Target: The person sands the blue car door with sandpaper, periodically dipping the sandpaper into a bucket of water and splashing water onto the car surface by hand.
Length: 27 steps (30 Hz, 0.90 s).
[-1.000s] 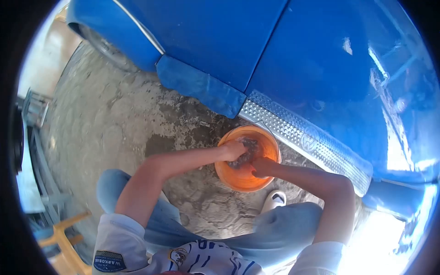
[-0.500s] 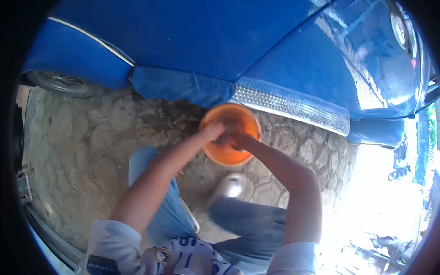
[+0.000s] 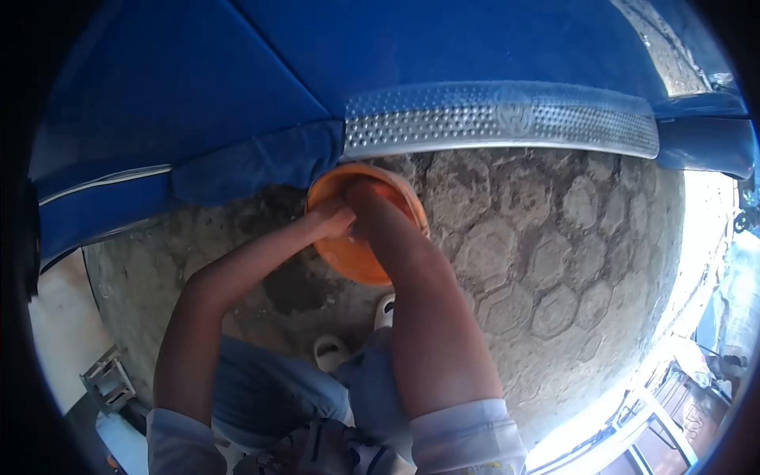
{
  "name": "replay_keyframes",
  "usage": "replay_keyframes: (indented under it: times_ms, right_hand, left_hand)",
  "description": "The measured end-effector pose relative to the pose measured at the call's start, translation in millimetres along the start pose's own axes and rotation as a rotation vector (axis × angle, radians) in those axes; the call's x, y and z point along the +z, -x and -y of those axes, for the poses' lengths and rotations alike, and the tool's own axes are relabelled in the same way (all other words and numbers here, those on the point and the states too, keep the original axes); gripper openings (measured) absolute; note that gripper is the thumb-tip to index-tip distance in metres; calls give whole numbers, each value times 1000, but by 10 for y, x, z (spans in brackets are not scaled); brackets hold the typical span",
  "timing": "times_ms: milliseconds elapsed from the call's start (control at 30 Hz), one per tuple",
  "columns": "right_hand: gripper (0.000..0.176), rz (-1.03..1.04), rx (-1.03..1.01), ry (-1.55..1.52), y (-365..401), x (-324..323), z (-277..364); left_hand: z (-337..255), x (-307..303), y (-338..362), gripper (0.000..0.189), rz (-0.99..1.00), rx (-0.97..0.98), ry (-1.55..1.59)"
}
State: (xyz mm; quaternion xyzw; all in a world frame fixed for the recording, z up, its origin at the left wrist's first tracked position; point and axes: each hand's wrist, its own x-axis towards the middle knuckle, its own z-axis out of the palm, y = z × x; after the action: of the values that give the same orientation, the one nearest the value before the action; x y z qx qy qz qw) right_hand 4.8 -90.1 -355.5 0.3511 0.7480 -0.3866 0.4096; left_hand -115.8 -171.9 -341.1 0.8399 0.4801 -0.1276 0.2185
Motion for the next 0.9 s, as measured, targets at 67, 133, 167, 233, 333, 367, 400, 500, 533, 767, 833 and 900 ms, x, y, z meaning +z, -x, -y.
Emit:
replay_keyframes:
  times_ms: [67,133,167,233,333,367,400,500,533,767,833,900]
  right_hand:
    - [78,8,6,5,-6,60,52]
    - [79,-3,31,37,-124,95,-63]
    - [79,-14,40,71,-205,65,-118]
    - [79,-45,44,139,-371,-6,-189]
    - [79,-45,28,261,-573,127,-321]
    - [80,-50,17,304,-611,95,-383]
    - [80,-51,8,334,-1744,432,-1255]
    - [101,-210,63,665,133,-5,-218]
    - [101,-225,64,681,223,62,-217]
    - [90,-450,-26,320,106,55,-524]
    - [88,-471,91,174,484,-41,-368]
    - [79,-467,41,12,719,-344,-94]
  left_hand:
    - [-77,-405,-25,46,183,-33,74]
    - [-74,-395,-53,52,329,-67,146]
    - [-38,-328,-43,48,229,21,116]
    - [35,-269,20,44,118,85,79]
    - [-104,-273,88,31,91,-42,223]
    - [-87,-317,48,23,106,2,105]
    - [-94,-356,24,17,132,56,-13]
    - [-137,-395,-81,12,175,96,-101]
    - [-124,-376,-54,12,159,82,-109]
    - [-217,-325,-98,39,130,-80,67]
    - [-236,-229,-191,55,84,-110,129]
    - [-298,-375,-57,66,2,-61,-8]
